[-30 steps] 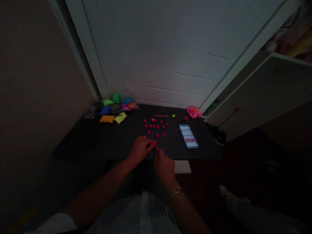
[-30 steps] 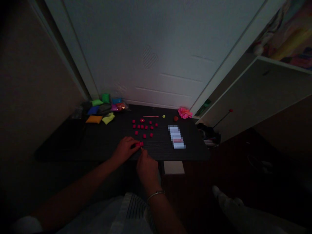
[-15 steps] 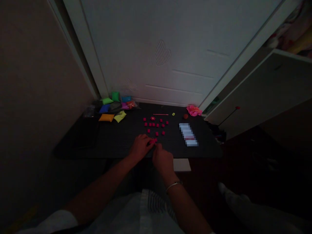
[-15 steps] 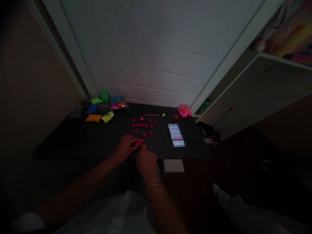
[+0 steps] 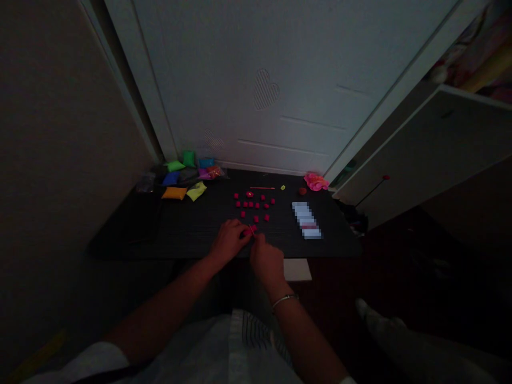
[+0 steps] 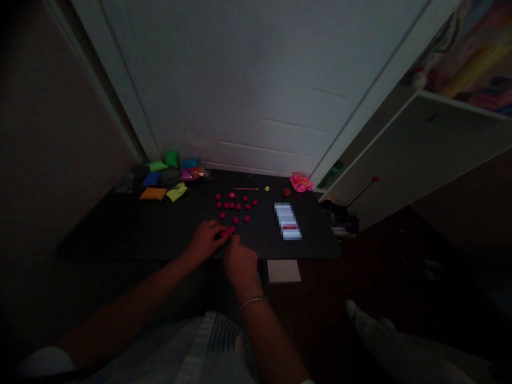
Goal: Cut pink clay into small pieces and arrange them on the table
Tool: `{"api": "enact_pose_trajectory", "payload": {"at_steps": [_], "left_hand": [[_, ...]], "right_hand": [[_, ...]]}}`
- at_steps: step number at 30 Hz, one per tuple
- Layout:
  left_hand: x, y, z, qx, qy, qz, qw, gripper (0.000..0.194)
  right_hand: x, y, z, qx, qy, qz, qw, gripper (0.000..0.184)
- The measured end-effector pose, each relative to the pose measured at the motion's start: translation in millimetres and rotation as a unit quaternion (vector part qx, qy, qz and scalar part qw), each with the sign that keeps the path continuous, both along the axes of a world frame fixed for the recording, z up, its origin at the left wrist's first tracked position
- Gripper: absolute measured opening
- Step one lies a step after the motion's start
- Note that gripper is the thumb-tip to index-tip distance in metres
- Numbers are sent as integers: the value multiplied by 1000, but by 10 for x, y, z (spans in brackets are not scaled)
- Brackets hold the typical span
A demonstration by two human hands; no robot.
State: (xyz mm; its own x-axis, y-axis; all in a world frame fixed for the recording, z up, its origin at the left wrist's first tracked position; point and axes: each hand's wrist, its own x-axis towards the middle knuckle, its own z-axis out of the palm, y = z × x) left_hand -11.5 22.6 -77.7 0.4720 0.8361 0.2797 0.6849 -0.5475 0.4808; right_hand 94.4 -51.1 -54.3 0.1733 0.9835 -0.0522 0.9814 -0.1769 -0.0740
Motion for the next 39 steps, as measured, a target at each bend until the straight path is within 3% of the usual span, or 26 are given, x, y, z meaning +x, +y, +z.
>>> {"api": "enact_pose_trajectory", "payload": {"at_steps": [10, 18, 23, 30, 39], "left_hand": [[-9, -4, -13, 1, -14, 13, 1000, 17], [-16, -12, 31, -8, -9, 16, 1000, 17], [-26, -26, 55, -21, -34, 19, 999, 26], [-40, -32, 55, -20, -55, 31, 998, 7], [-43, -45, 68, -23, -56, 36, 998, 8]], "right_hand": [[89, -127, -19, -8, 5, -43, 999, 16], [121, -190, 15, 63, 19, -74, 995, 17], [70, -188, 41, 57, 16, -40, 997, 18], [-18, -167, 8, 39, 32, 9, 999, 21], [7, -141, -49, 41, 32, 24, 998, 20]]}}
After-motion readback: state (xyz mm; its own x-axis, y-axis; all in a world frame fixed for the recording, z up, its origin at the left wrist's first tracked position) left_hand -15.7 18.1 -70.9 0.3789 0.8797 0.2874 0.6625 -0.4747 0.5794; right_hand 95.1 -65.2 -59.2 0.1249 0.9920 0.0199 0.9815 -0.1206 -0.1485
